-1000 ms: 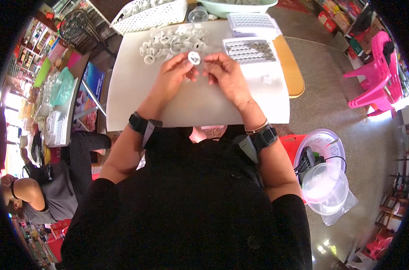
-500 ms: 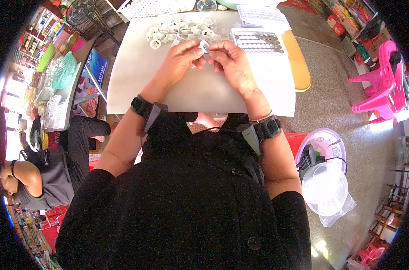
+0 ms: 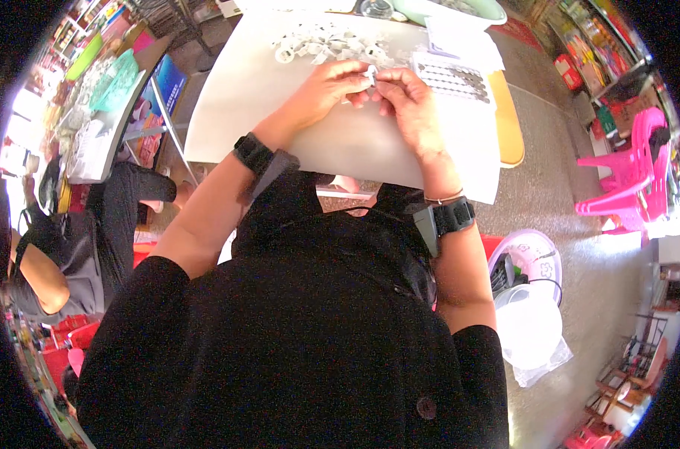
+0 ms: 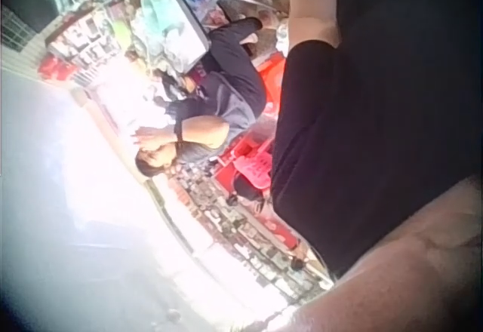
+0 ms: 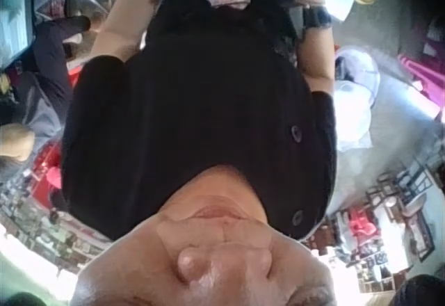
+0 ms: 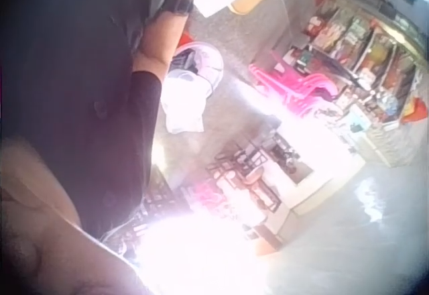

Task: Assembling small white plastic components with electronic circuits by hand.

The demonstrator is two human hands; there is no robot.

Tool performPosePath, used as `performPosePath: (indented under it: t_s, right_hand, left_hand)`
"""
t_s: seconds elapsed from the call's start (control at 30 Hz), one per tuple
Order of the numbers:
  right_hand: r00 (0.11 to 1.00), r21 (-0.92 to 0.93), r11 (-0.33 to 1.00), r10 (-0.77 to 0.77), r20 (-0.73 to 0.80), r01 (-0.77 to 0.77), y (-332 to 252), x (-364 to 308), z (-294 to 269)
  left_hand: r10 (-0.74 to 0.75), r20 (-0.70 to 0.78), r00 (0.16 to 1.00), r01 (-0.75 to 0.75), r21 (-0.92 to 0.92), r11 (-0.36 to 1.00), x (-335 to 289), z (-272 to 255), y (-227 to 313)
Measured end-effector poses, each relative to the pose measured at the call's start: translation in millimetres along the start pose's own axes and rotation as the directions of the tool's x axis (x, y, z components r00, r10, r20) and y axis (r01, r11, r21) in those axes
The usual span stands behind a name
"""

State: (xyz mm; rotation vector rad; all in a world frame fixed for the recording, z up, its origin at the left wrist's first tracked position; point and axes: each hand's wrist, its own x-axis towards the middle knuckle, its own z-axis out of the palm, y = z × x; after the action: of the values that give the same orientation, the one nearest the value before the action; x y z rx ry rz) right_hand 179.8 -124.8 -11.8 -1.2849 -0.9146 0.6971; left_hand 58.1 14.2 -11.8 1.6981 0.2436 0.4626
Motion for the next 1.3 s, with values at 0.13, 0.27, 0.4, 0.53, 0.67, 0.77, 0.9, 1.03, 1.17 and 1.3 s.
performPosePath:
  t_s: [0.13,0.27,0.4,0.53,0.67,0.77,0.9,1.03,1.17,1.3]
  right_hand:
    - [0.999,-0.048,0.998,-0.035,-0.005,0.035,1.1,0.9,-1.7]
    - [1.000,-0.044,0.999,-0.021,0.001,0.021,1.4,2.5,1.7]
    - [1.000,-0.070,0.997,-0.022,-0.020,0.021,-2.3,1.5,1.8]
    - [0.999,-0.107,0.994,-0.015,-0.038,0.011,-9.7,-0.7,5.6]
    - [0.998,-0.096,0.994,0.046,-0.049,-0.050,-11.3,-4.5,7.5]
    - [0.997,-0.063,0.997,0.049,-0.052,-0.052,-11.0,-5.8,5.0]
    - [0.996,-0.082,0.994,0.073,-0.056,-0.078,-15.4,-5.4,10.1]
    - [0.996,-0.078,0.994,0.076,-0.041,-0.079,-12.9,-2.2,9.7]
    - [0.992,-0.142,0.984,0.101,-0.074,-0.110,-17.5,-2.0,10.2]
    - [0.994,-0.103,0.990,0.086,-0.072,-0.093,-13.3,-1.5,7.7]
  left_hand:
    - [0.031,0.024,0.999,-0.030,-0.021,0.999,-2.1,2.2,4.7]
    - [0.017,0.007,1.000,-0.016,-0.110,0.994,-0.4,-0.1,-1.6]
    - [0.029,0.011,1.000,-0.028,-0.077,0.997,4.7,0.3,-3.2]
    - [0.075,-0.047,0.996,-0.081,-0.122,0.989,8.9,2.1,-10.5]
    - [0.055,-0.082,0.995,-0.078,-0.315,0.946,5.9,4.0,-16.9]
    - [-0.037,-0.140,0.989,-0.003,-0.276,0.961,0.6,5.5,-2.5]
    - [-0.032,-0.208,0.978,-0.038,-0.324,0.945,-3.2,6.0,0.3]
    - [-0.019,-0.256,0.967,-0.061,-0.304,0.951,-3.2,7.1,-0.9]
    - [-0.063,-0.181,0.981,0.016,-0.247,0.969,-9.2,4.2,10.0]
    - [-0.063,-0.167,0.984,0.022,-0.236,0.971,-8.0,6.8,10.4]
